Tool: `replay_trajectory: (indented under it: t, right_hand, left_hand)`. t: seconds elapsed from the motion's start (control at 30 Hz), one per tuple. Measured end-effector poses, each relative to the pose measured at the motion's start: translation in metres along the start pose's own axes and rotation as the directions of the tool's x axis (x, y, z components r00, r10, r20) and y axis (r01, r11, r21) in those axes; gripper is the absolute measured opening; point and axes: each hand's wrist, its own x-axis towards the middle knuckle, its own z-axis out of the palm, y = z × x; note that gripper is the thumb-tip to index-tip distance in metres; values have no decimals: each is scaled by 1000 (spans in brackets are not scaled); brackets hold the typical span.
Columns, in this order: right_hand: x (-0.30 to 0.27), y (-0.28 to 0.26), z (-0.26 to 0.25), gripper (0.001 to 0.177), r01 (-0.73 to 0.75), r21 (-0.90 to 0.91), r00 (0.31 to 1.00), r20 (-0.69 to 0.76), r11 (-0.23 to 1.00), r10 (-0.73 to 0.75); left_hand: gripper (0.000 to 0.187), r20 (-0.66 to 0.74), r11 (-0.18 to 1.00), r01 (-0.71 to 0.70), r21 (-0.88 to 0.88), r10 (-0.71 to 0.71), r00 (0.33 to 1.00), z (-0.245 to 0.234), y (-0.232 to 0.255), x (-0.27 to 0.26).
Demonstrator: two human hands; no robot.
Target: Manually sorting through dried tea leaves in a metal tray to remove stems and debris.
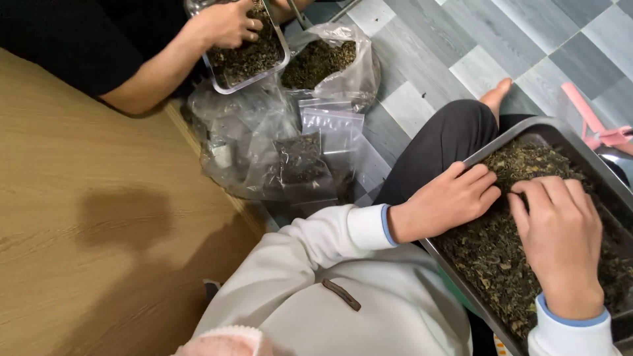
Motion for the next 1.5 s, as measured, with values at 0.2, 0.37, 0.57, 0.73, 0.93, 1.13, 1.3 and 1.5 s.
replay_trajectory:
  t: [0.2,0.37,0.57,0.73,0.93,1.13,1.3,1.5]
  right_hand:
    - [-1,-6,-2,28,32,6,998,51,999,-32]
    - [1,-6,9,16,71,1,995,75,997,-71]
    - [6,-9,-5,12,44,126,997,50,991,-51]
    - [-4,-7,-23,9,-29,479,998,-42,877,56]
    - [-27,-9,-27,13,-231,742,935,-10,630,355]
    - [-31,-22,-43,3,-264,926,889,125,271,440]
    - [-40,-29,-49,2,-300,864,893,105,404,438]
    - [-52,-22,-26,7,-251,551,956,9,796,295]
  left_hand:
    - [9,42,994,-4,-109,9,999,-4,9,-15]
    - [6,98,971,13,-238,11,995,-3,10,-29]
    - [11,149,686,125,-717,-24,989,-1,-1,-36]
    - [10,145,462,207,-862,-166,975,-25,-6,-22]
    - [18,203,463,304,-833,-256,945,-33,1,-8]
    - [15,328,157,376,-913,-267,906,-39,7,1]
    - [10,282,242,344,-907,-256,925,-29,11,-4]
    - [10,171,397,245,-885,-213,962,-25,4,-17]
